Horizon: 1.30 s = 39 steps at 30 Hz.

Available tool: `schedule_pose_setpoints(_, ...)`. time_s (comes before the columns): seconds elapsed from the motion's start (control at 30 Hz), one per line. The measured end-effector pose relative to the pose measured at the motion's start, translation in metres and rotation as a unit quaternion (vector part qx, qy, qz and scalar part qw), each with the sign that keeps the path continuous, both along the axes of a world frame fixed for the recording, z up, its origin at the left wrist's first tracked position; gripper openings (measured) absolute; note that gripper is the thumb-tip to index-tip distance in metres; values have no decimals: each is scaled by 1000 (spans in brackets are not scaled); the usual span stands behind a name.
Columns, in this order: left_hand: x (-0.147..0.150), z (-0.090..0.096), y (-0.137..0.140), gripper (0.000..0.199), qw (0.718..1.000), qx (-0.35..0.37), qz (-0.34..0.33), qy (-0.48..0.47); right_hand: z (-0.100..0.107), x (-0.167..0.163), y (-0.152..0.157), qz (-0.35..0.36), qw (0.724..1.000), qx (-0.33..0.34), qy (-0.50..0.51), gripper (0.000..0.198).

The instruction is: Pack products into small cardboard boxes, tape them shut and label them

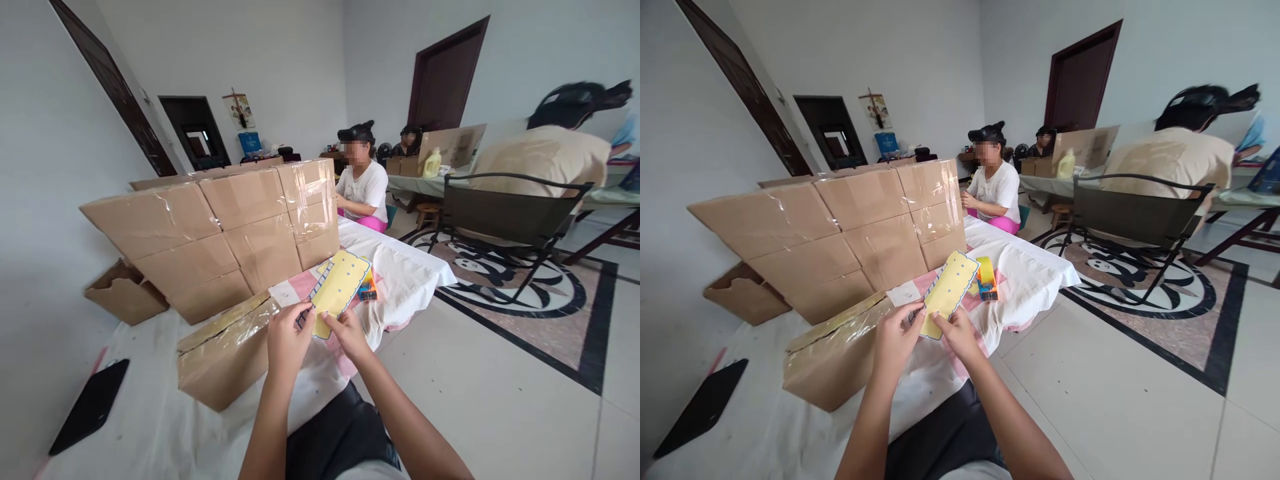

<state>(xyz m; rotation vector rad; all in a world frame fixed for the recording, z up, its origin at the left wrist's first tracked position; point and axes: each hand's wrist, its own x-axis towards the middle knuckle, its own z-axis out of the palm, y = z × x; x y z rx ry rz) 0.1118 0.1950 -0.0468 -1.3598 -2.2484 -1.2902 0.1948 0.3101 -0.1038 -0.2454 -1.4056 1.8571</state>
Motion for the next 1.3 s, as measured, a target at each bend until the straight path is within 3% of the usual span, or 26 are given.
schedule_pose_setpoints(0.23, -8, -14, 1, 18, 995, -3, 27, 95, -7, -4, -4, 4, 999, 44, 2, 30)
schedule_pose_setpoints(0.43, -7, -18, 2, 19, 989, -1, 67, 135, -5, -1, -8, 14, 1000, -1, 16, 33)
schedule_pose_setpoints(0.53, -9, -17, 1, 21, 986, 23, 120, 117, -7, 1, -3, 16, 1000, -9, 15, 36)
schedule_pose_setpoints(0.67, -17, -14, -4, 26, 985, 55, 146, 69, -17, -5, 22, -53, 986, 69, -140, 44)
schedule_pose_setpoints(0.8, -26, -11, -12, 29, 988, 74, 130, -30, -22, -12, 63, -106, 955, 109, -254, 63)
schedule_pose_setpoints(0.9, -32, -10, -17, 31, 989, 73, 108, -74, -15, -7, 78, -155, 930, 153, -295, 78)
schedule_pose_setpoints(1.0, -35, -11, -18, 33, 990, 53, 71, -107, 0, 3, 66, -198, 909, 216, -295, 64)
schedule_pose_setpoints(1.07, -34, -12, -17, 33, 992, 36, 56, -111, 10, 6, 47, -165, 915, 278, -240, 45)
schedule_pose_setpoints(1.13, -31, -13, -14, 32, 992, 15, 53, -112, 18, 3, 27, -89, 942, 286, -153, 37)
schedule_pose_setpoints(1.2, -26, -14, -12, 32, 993, 0, 54, -105, 23, -4, 11, -37, 970, 226, -86, 33)
schedule_pose_setpoints(1.3, -20, -16, -9, 30, 996, 2, 46, -75, 26, -13, -4, -42, 986, 154, -49, 18)
